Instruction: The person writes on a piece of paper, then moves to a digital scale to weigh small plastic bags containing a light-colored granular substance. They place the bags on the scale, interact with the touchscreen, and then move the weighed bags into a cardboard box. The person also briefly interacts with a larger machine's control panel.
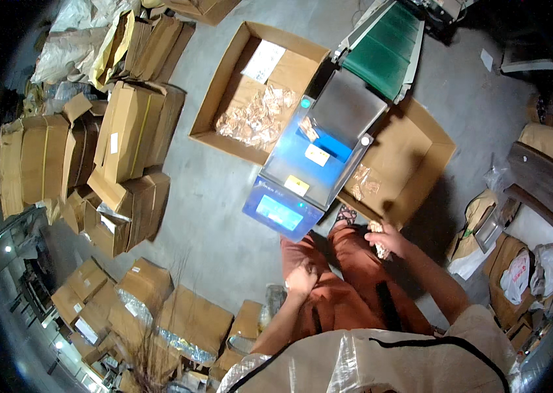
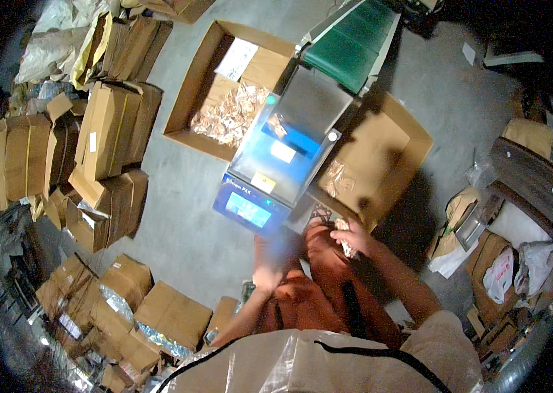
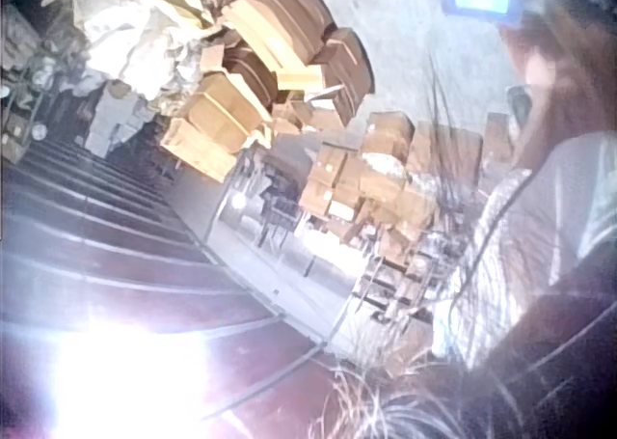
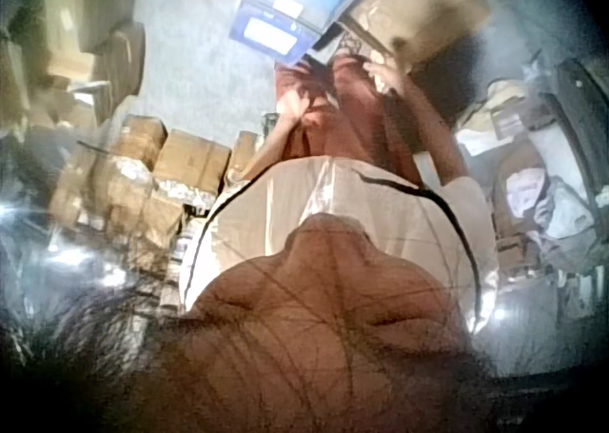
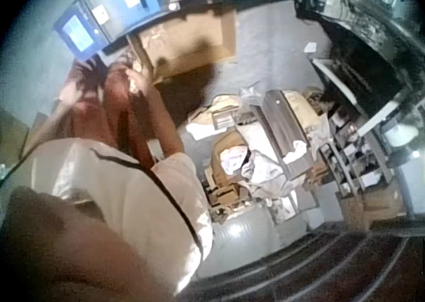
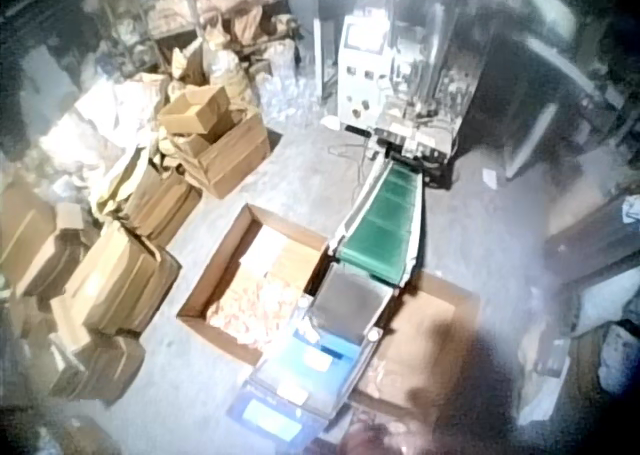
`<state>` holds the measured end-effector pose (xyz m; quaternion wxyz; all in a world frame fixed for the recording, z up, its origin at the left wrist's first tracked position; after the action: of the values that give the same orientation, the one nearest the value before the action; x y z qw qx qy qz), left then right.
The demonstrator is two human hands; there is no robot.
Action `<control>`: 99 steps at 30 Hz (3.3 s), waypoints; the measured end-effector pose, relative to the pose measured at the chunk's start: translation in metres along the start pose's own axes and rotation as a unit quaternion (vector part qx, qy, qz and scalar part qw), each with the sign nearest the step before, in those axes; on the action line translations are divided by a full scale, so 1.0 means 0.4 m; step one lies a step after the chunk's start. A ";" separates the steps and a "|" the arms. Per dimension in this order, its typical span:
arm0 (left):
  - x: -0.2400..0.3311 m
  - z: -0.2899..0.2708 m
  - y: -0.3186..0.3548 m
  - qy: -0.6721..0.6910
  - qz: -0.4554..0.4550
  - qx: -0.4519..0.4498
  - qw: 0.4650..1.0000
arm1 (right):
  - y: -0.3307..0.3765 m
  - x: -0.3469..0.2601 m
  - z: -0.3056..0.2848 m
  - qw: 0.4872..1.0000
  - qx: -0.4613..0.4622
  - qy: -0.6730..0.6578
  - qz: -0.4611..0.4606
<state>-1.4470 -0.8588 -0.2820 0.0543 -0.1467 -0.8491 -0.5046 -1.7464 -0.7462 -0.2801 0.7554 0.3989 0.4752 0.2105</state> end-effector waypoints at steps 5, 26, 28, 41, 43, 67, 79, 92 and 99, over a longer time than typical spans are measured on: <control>-0.023 -0.033 -0.028 0.003 0.042 0.045 0.998 | -0.034 -0.009 -0.026 0.993 0.076 0.083 0.022; -0.399 -0.363 -0.153 -0.019 0.271 0.077 0.959 | -0.313 -0.284 0.219 0.824 0.305 -0.448 -0.162; -0.407 -0.392 -0.146 -0.037 0.286 0.062 0.956 | -0.336 -0.278 0.230 0.824 0.364 -0.408 -0.149; -0.490 -0.353 -0.097 -0.145 0.340 -0.022 0.929 | -0.278 -0.137 0.309 0.888 0.244 -0.331 -0.206; -0.485 -0.354 -0.094 -0.144 0.347 -0.023 0.926 | -0.267 -0.115 0.313 0.872 0.258 -0.361 -0.209; -0.506 -0.338 -0.092 -0.162 0.341 -0.029 0.926 | -0.263 0.004 0.317 0.814 0.246 -0.480 -0.216; -0.484 -0.369 -0.091 -0.210 0.290 -0.046 0.932 | -0.278 -0.064 0.330 0.825 0.269 -0.458 -0.192; -0.462 -0.383 -0.116 -0.172 0.243 -0.056 0.953 | -0.276 -0.238 0.278 0.836 0.348 -0.382 -0.185; -0.451 -0.308 -0.111 -0.164 0.243 -0.003 0.956 | -0.350 0.042 0.010 0.777 0.478 -0.374 -0.163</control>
<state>-1.2959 -1.0212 -0.3031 0.0353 -0.4297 -0.7833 -0.4479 -1.7438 -0.8193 -0.4007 0.6087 0.6729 0.2523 -0.3361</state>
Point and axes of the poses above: each hand's wrist, its own y-axis away from the middle knuckle, its own z-axis out of the palm, x = y × z, the point moved 3 cm from there along -y, towards the middle knuckle, and after that the axes turned 1 degree about z, right-handed, at the moved point
